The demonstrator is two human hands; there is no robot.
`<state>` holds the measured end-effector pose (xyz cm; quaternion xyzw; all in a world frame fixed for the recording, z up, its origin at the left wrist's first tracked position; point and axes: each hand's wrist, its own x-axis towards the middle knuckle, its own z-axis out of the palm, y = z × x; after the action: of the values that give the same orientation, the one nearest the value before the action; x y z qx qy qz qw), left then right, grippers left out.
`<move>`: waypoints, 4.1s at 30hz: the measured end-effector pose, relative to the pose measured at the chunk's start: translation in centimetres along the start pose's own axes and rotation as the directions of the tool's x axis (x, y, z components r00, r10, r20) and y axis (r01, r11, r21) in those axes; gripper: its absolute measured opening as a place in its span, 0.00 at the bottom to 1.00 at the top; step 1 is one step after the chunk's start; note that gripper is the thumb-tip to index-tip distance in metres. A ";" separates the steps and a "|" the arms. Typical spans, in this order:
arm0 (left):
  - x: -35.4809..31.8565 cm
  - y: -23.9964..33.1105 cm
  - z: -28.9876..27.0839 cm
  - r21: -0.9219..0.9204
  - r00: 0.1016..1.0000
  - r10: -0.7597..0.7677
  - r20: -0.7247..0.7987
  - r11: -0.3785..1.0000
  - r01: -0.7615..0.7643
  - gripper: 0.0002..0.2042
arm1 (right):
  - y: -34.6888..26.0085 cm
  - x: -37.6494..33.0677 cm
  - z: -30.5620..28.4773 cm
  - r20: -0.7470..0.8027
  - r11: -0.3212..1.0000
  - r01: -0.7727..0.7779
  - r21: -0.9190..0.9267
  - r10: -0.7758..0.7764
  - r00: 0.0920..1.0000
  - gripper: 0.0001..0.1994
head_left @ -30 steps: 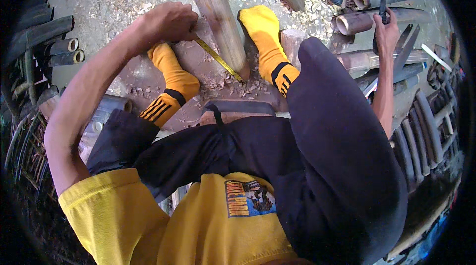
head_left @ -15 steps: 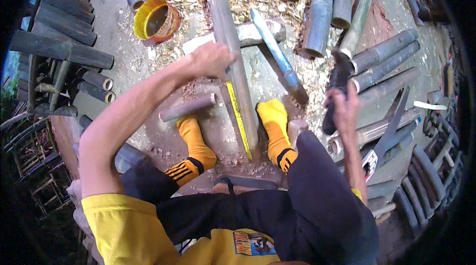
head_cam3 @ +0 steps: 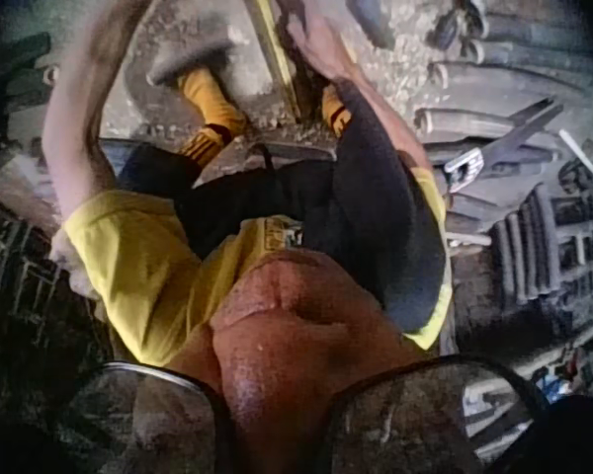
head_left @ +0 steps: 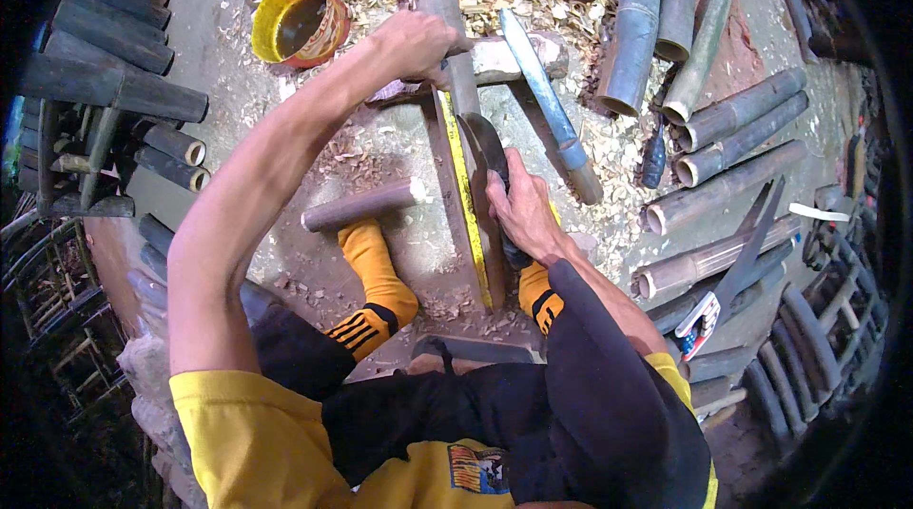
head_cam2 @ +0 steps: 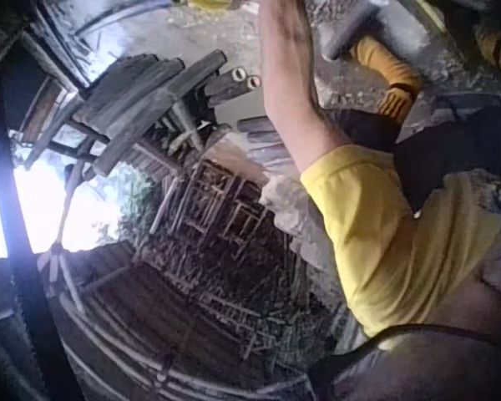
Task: The person measures bamboo poles with a tape measure, marks them, and uses a machete and a hand drill to cut and carve joints into the bamboo.
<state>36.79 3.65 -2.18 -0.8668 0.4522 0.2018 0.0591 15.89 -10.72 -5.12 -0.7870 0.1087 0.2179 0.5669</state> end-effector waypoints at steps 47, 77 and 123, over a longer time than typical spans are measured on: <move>1.5 -0.5 0.7 0.075 0.999 0.042 -0.009 0.996 -0.041 0.20 | -0.1 2.6 1.8 -0.163 1.000 -0.014 0.008 0.015 0.986 0.11; 1.2 -0.1 -0.1 0.133 1.000 0.010 -0.013 0.991 -0.008 0.17 | -0.3 1.8 -4.5 -0.459 0.953 -0.244 -0.179 0.138 0.878 0.09; -29.1 1.0 20.3 -0.525 0.649 -0.686 -0.329 0.704 0.478 0.24 | 4.9 -2.0 -6.6 -0.320 0.822 0.173 -0.542 -0.393 0.862 0.19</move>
<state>15.13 30.93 -8.93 -0.9806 0.0907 0.0245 -0.1721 13.49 -18.69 -6.59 -0.9405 0.0469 -0.0241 0.3356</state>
